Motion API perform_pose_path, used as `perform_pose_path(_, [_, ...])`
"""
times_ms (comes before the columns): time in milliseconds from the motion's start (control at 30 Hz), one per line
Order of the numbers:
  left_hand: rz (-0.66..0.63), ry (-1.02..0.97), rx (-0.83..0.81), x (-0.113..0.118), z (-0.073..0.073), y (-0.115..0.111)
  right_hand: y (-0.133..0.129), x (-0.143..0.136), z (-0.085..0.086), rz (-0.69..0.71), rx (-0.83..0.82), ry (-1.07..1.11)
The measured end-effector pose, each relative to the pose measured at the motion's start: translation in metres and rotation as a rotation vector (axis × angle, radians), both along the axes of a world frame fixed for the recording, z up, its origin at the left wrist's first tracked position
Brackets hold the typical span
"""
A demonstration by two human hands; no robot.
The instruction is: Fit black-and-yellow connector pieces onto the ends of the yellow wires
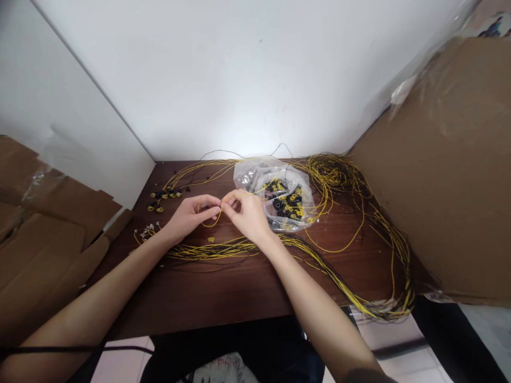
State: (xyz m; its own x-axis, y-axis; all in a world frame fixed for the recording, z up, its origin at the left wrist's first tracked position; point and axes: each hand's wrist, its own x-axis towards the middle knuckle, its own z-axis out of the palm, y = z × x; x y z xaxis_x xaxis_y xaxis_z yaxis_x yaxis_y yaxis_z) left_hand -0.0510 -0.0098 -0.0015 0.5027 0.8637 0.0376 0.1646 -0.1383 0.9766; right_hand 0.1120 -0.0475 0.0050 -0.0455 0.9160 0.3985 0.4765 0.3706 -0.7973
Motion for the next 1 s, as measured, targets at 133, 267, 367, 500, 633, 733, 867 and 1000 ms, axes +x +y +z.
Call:
perform_pose_path(133, [-0.005, 0.001, 0.007, 0.0002, 0.0002, 0.0, -0.0005, -0.0004, 0.0002, 0.009, -0.001, -0.02])
perform_pose_path(267, [0.01, 0.002, 0.011, 0.0005, 0.0004, 0.0, -0.001, -0.0001, 0.0002, -0.019, 0.016, -0.004])
perform_pose_path(367, [0.025, -0.007, 0.012, 0.0004, -0.0003, 0.0001, -0.0004, 0.0008, -0.0004, -0.057, 0.03, 0.033])
perform_pose_path(500, [0.017, -0.009, 0.022, 0.0003, -0.0008, 0.0002, 0.0009, 0.0019, -0.0008, -0.093, 0.035, 0.063])
perform_pose_path(633, [0.025, -0.02, 0.033, 0.0005, -0.0005, 0.0, 0.0006, 0.0009, -0.0003, -0.077, 0.017, 0.066])
perform_pose_path(733, [0.027, -0.017, 0.055, 0.0005, -0.0006, -0.0001, -0.0003, 0.0001, 0.0004, -0.06, 0.001, 0.048])
perform_pose_path(867, [0.03, -0.015, 0.067, 0.0006, -0.0007, -0.0004, -0.0011, -0.0005, 0.0004, -0.018, 0.005, -0.009])
perform_pose_path(1000, [0.022, -0.024, 0.056, 0.0009, -0.0003, -0.0009, -0.0015, -0.0015, -0.0004, -0.009, 0.005, -0.062])
